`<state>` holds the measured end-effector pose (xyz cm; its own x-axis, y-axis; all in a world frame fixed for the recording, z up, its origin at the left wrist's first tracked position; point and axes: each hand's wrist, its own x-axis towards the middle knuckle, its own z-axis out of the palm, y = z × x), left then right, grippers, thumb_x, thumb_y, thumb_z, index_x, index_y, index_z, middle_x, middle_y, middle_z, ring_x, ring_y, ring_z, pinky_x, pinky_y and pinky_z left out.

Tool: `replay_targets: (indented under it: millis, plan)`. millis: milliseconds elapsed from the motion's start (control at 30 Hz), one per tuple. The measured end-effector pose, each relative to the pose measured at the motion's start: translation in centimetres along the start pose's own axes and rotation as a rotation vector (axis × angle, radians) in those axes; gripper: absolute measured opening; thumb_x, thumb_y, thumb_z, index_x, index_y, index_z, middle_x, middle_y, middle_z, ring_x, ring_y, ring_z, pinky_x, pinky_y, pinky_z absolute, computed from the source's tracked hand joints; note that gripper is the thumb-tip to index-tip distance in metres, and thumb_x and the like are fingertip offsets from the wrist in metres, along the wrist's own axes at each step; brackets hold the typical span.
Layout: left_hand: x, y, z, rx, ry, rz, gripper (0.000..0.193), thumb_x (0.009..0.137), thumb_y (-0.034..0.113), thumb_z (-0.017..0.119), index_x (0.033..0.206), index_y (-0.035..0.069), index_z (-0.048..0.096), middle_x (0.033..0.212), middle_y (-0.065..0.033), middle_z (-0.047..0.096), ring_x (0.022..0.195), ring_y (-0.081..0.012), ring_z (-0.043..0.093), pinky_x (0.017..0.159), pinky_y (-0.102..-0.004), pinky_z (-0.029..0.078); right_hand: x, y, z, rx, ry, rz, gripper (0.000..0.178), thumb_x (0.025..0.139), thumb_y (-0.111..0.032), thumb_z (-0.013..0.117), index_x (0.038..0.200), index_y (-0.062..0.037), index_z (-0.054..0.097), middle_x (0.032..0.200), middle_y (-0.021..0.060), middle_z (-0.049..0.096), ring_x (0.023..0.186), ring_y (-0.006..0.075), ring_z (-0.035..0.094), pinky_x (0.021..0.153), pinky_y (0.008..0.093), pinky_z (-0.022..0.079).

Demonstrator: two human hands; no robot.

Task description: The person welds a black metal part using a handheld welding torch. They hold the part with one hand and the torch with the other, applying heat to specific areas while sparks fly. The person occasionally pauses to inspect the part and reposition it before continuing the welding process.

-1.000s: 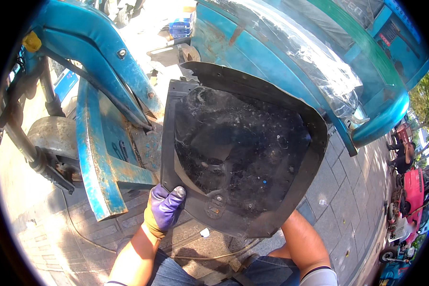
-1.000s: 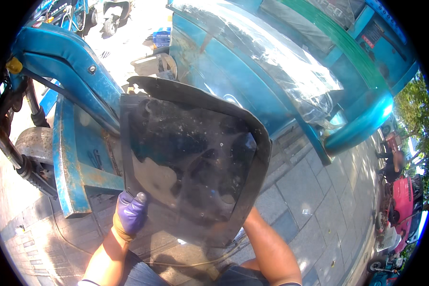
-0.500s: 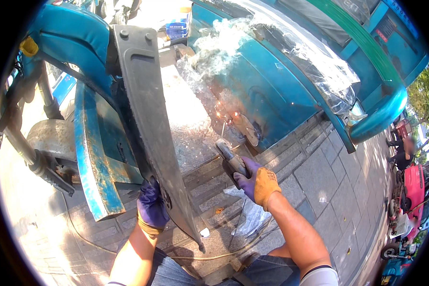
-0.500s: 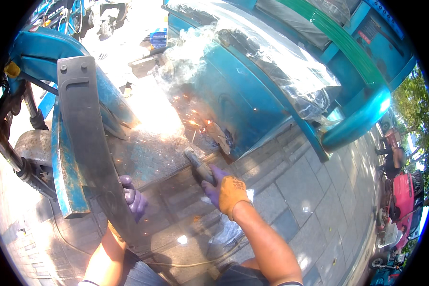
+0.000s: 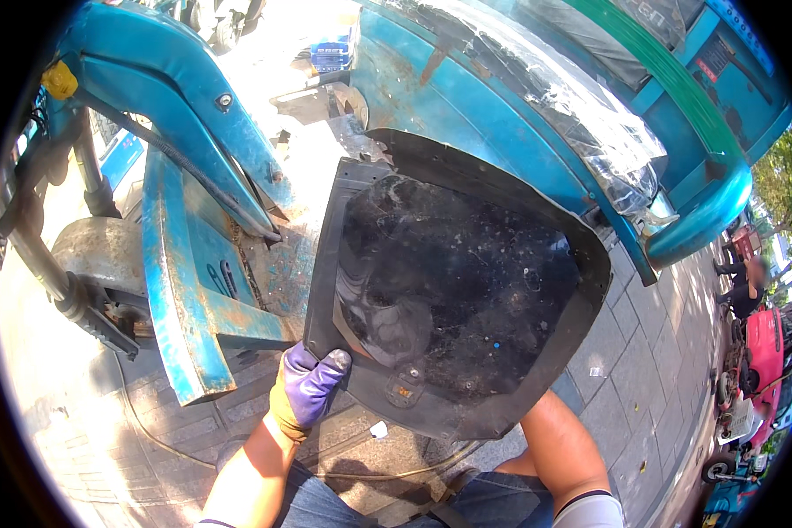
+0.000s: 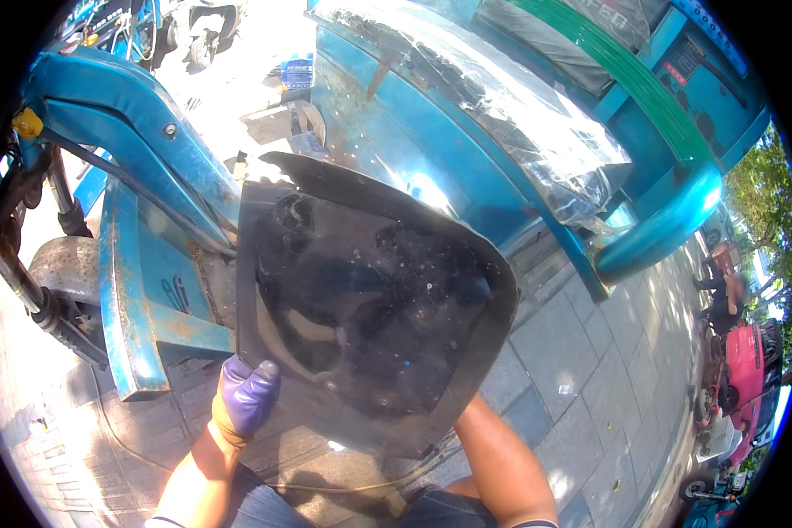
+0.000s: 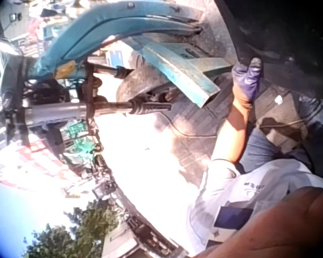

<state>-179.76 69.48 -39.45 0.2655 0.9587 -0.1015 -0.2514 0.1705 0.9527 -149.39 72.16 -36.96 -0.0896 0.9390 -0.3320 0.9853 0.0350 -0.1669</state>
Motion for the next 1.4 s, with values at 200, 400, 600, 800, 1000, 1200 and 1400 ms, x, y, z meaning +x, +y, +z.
replay_targets:
  millis: [200, 400, 600, 800, 1000, 1200, 1400]
  plan:
    - [0.1, -0.4, 0.1, -0.068, 0.002, 0.013, 0.022, 0.1, 0.02, 0.067, 0.114, 0.003, 0.068, 0.103, -0.0009, 0.07, 0.094, -0.0118, 0.063, 0.083, -0.0284, 0.052, 0.6, 0.1, -0.1, 0.139, 0.109, -0.04, 0.055, 0.092, -0.033, 0.063, 0.14, -0.0081, 0.054, 0.122, 0.0213, 0.068, 0.111, 0.0421, 0.064, 0.096, 0.0457, 0.049]
    - [0.7, -2.7, -1.8, -0.861, -0.032, 0.055, 0.032, 0.103, 0.022, 0.06, 0.131, 0.006, 0.06, 0.122, -0.0094, 0.069, 0.111, -0.0234, 0.067, 0.1, -0.0405, 0.054, 1.5, -1.1, 1.1, 0.43, 0.159, -0.029, 0.059, 0.093, -0.035, 0.064, 0.143, -0.0079, 0.052, 0.129, 0.0225, 0.064, 0.117, 0.0409, 0.062, 0.099, 0.0449, 0.049]
    - [1.1, -3.8, -3.3, -1.033, -0.141, 0.014, 0.032, 0.103, 0.02, 0.06, 0.132, 0.008, 0.061, 0.125, -0.0105, 0.068, 0.114, -0.0239, 0.067, 0.1, -0.0411, 0.055, 1.6, -1.3, 1.7, 0.409, 0.262, 0.059, 0.053, 0.091, -0.027, 0.068, 0.139, -0.0068, 0.055, 0.107, 0.0224, 0.072, 0.097, 0.0379, 0.07, 0.085, 0.0427, 0.053]
    - [0.5, -1.5, -1.2, -0.56, 0.013, 0.059, 0.031, 0.102, 0.017, 0.062, 0.128, 0.001, 0.061, 0.119, -0.0094, 0.069, 0.109, -0.0224, 0.068, 0.099, -0.0392, 0.055, 1.2, -1.4, 0.2, 0.419, 0.188, 0.103, 0.052, 0.092, -0.032, 0.063, 0.138, -0.0069, 0.056, 0.121, 0.0234, 0.068, 0.113, 0.041, 0.064, 0.096, 0.0449, 0.05]
    - [-0.2, -0.1, -0.6, 0.019, -0.035, -0.028, 0.021, 0.1, 0.019, 0.067, 0.113, 0.001, 0.067, 0.098, -0.002, 0.069, 0.087, -0.0103, 0.062, 0.077, -0.027, 0.049, -0.6, -0.4, -0.6, 0.152, 0.054, 0.054, 0.05, 0.092, -0.031, 0.062, 0.135, -0.0072, 0.057, 0.12, 0.0229, 0.068, 0.112, 0.0413, 0.064, 0.094, 0.0452, 0.05]
    - [0.1, -0.2, 0.0, -0.271, 0.002, -0.02, 0.021, 0.1, 0.019, 0.067, 0.113, 0.003, 0.067, 0.102, -0.0039, 0.07, 0.092, -0.0136, 0.065, 0.083, -0.0299, 0.052, 1.3, 0.1, -0.1, -0.066, -0.068, -0.012, 0.049, 0.092, -0.031, 0.062, 0.134, -0.0076, 0.058, 0.12, 0.0224, 0.068, 0.111, 0.0415, 0.064, 0.093, 0.0454, 0.051]
    - [0.7, -1.1, 0.9, -0.673, 0.301, -0.029, 0.023, 0.104, 0.028, 0.057, 0.107, 0.008, 0.067, 0.084, -0.0069, 0.066, 0.072, -0.0198, 0.058, 0.068, -0.0356, 0.045, 1.6, -1.1, 0.8, 0.456, 0.163, -0.003, 0.054, 0.093, -0.033, 0.064, 0.14, -0.008, 0.054, 0.126, 0.0242, 0.065, 0.116, 0.0422, 0.062, 0.097, 0.0456, 0.048]
